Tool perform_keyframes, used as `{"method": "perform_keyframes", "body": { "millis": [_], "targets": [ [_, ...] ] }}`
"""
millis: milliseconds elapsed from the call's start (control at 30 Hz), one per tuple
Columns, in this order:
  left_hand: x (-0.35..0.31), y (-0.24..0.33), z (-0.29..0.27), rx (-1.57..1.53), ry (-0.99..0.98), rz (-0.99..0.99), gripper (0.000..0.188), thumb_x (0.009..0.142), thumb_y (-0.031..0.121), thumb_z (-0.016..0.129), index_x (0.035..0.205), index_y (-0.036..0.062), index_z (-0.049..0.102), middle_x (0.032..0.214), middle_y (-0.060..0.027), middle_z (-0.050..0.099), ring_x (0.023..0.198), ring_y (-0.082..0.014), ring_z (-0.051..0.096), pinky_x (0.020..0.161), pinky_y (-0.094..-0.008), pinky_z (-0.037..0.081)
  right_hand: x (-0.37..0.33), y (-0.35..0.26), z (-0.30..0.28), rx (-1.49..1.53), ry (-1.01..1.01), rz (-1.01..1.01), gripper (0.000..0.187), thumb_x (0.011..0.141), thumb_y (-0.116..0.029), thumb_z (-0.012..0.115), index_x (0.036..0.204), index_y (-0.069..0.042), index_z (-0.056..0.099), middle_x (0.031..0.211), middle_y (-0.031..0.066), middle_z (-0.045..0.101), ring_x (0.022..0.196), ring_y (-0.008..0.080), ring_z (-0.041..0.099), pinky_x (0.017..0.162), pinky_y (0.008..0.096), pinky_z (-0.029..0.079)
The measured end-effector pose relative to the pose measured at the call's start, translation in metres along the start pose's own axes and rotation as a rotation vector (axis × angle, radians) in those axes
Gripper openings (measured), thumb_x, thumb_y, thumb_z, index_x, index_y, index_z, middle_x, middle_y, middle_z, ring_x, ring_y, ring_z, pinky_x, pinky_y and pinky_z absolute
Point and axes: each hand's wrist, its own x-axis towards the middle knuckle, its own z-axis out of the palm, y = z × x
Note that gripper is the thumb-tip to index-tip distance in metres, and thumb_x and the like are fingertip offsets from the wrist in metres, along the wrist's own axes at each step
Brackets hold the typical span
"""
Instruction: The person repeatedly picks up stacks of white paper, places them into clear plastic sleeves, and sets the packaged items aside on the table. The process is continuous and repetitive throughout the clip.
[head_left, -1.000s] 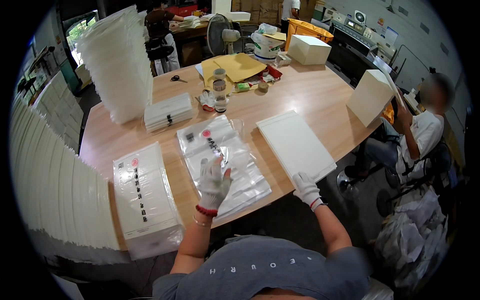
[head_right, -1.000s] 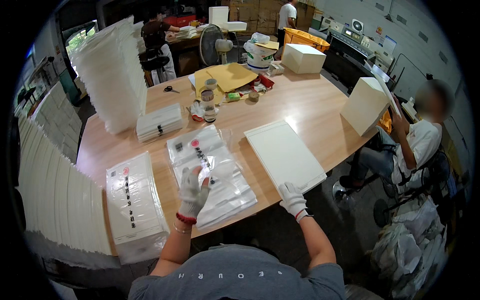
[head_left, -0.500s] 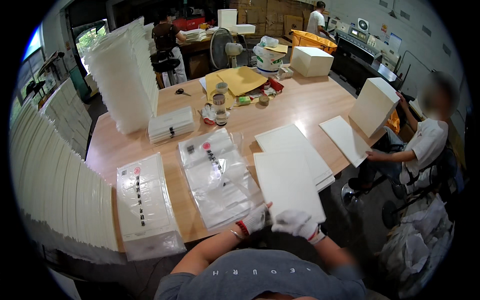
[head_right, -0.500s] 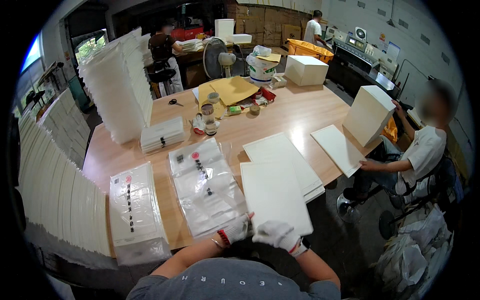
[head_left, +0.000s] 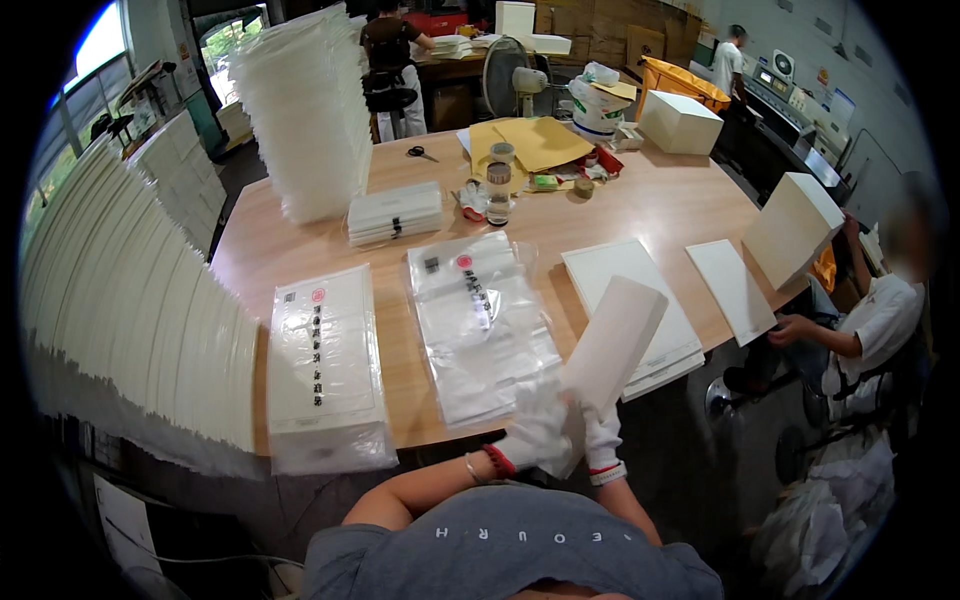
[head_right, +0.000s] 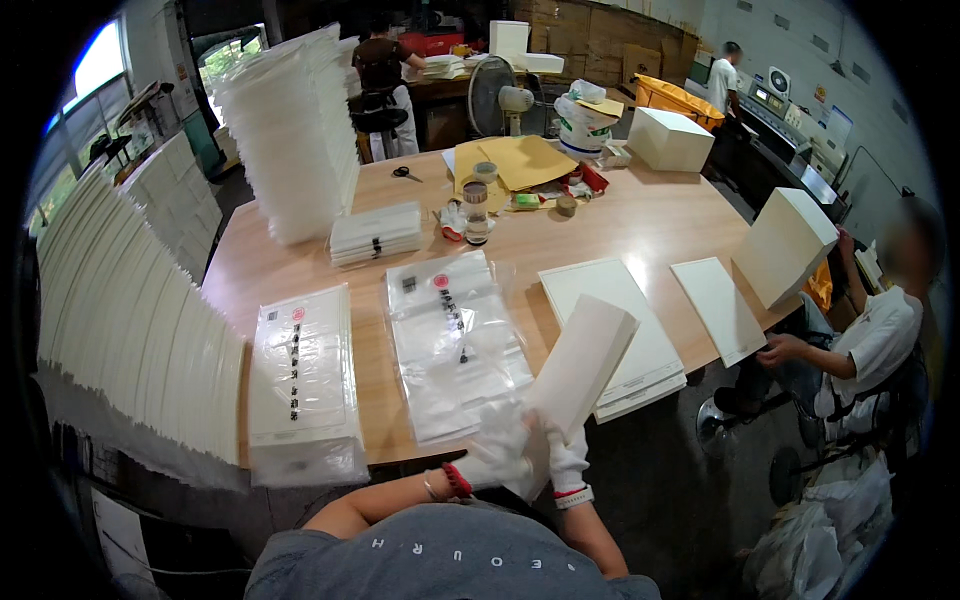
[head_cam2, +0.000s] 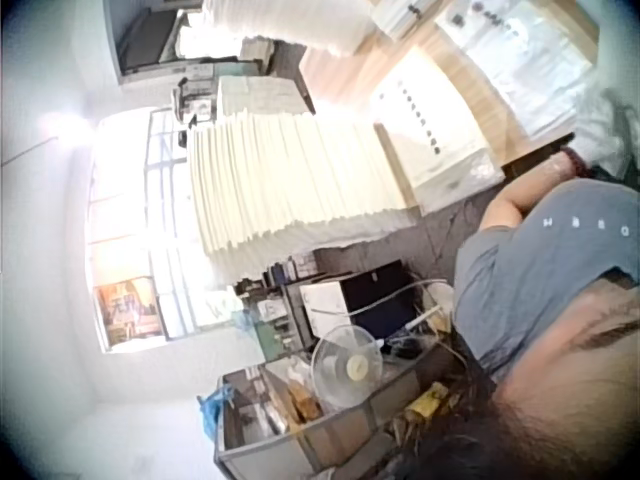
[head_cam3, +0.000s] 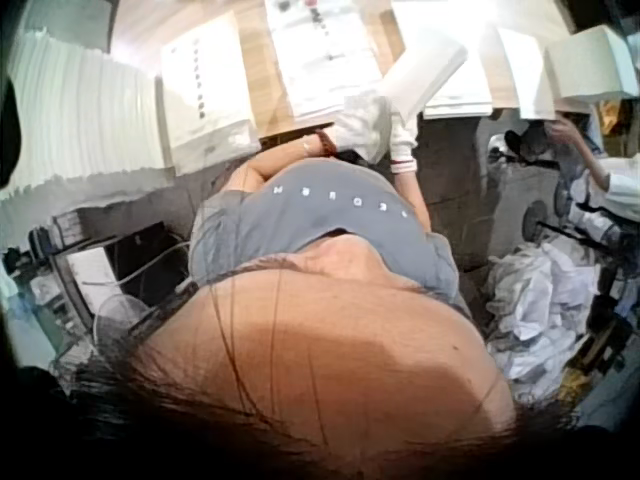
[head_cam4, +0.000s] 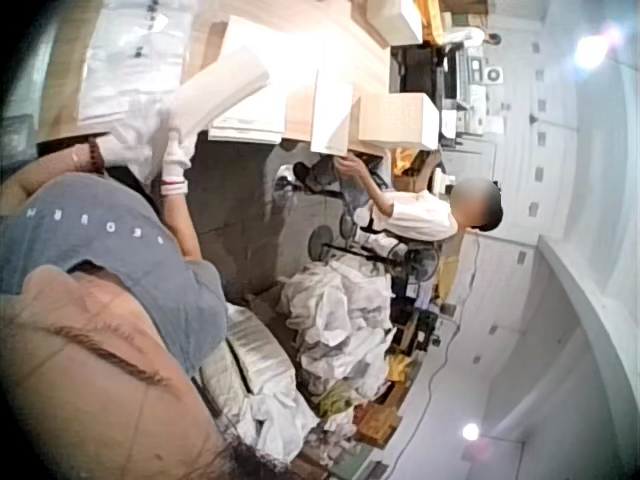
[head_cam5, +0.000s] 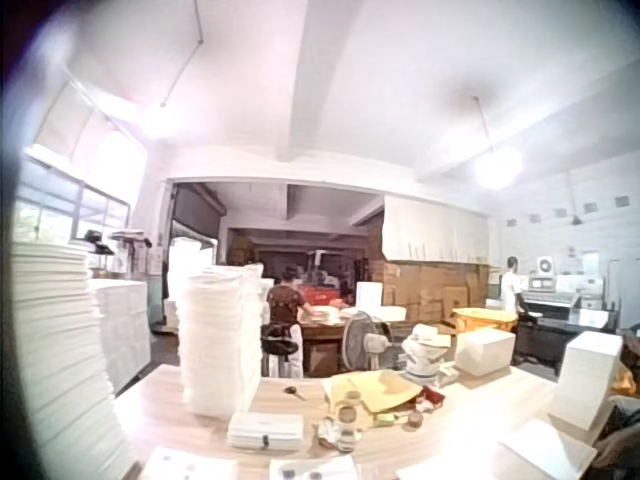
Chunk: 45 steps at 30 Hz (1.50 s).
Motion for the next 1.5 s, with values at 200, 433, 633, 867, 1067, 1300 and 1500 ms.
{"method": "perform_keyframes", "body": {
  "millis": [200, 433, 633, 867, 1067, 1300, 1500],
  "targets": [
    [0.041, -0.115, -0.047, -0.174, 0.325, -0.609, 0.056, 0.069, 0.014, 0.062, 0.120, -0.0013, 0.043, 0.095, -0.0179, 0.053, 0.096, -0.0317, 0.050, 0.081, -0.0411, 0.042, -0.009, -0.022, -0.045, -0.845, -0.322, -0.630, 0.027, 0.073, -0.006, 0.059, 0.100, -0.005, 0.060, 0.099, 0.0137, 0.061, 0.085, 0.0286, 0.061, 0.071, 0.0341, 0.050],
    [0.058, -0.025, -0.027, -0.289, 0.325, 0.242, 0.038, 0.073, 0.011, 0.058, 0.108, -0.0011, 0.053, 0.070, -0.0120, 0.057, 0.067, -0.0281, 0.056, 0.061, -0.0409, 0.046, 0.067, 0.047, 0.002, -0.897, -0.506, -0.402, 0.034, 0.074, -0.030, 0.062, 0.102, -0.012, 0.058, 0.099, 0.0167, 0.059, 0.087, 0.0326, 0.059, 0.070, 0.0407, 0.049],
    [0.037, -0.105, 0.029, -0.126, -0.002, -0.111, 0.052, 0.071, 0.013, 0.059, 0.121, 0.0055, 0.045, 0.089, -0.0139, 0.056, 0.080, -0.0312, 0.056, 0.076, -0.0399, 0.045, 0.088, 0.027, 0.058, -1.090, 0.144, -0.260, 0.045, 0.080, -0.039, 0.052, 0.116, -0.014, 0.045, 0.104, 0.0179, 0.058, 0.093, 0.0353, 0.058, 0.074, 0.0440, 0.048],
    [-0.017, -0.207, 0.072, -0.590, 0.483, -0.530, 0.036, 0.080, 0.011, 0.052, 0.114, 0.0037, 0.044, 0.089, -0.0096, 0.051, 0.080, -0.0229, 0.053, 0.074, -0.0336, 0.044, 0.172, 0.079, 0.061, -1.299, -0.395, 0.137, 0.039, 0.085, -0.025, 0.045, 0.119, -0.007, 0.037, 0.095, 0.0224, 0.059, 0.089, 0.0379, 0.058, 0.071, 0.0466, 0.046],
    [-0.043, -0.159, 0.022, -0.790, 0.461, -0.972, 0.019, 0.076, 0.008, 0.054, 0.093, 0.0043, 0.046, 0.083, -0.0093, 0.049, 0.070, -0.0211, 0.051, 0.064, -0.0336, 0.044, 0.108, 0.044, 0.025, -1.049, -0.706, -0.078, 0.065, 0.088, -0.023, 0.040, 0.138, -0.004, 0.002, 0.103, 0.0295, 0.056, 0.088, 0.0424, 0.057, 0.075, 0.0489, 0.043],
    [-0.167, -0.076, 0.014, -0.425, -0.029, -0.681, 0.016, 0.078, 0.016, 0.059, 0.087, 0.0046, 0.051, 0.079, -0.0173, 0.049, 0.075, -0.0358, 0.053, 0.065, -0.0429, 0.043, -0.024, -0.065, -0.017, -1.050, -0.925, 0.479, 0.078, 0.083, -0.033, 0.047, 0.141, -0.015, -0.002, 0.093, 0.0223, 0.059, 0.073, 0.0363, 0.062, 0.062, 0.0501, 0.048],
    [-0.149, -0.060, -0.028, -0.379, 0.171, -0.718, 0.010, 0.078, 0.010, 0.056, 0.080, 0.0009, 0.053, 0.077, -0.0174, 0.058, 0.073, -0.0304, 0.061, 0.062, -0.0401, 0.047, -0.021, 0.022, -0.024, -1.066, -0.692, -0.334, 0.031, 0.084, -0.022, 0.046, 0.113, -0.012, 0.052, 0.078, 0.0179, 0.060, 0.065, 0.0352, 0.058, 0.054, 0.0438, 0.045]
  ]
}}
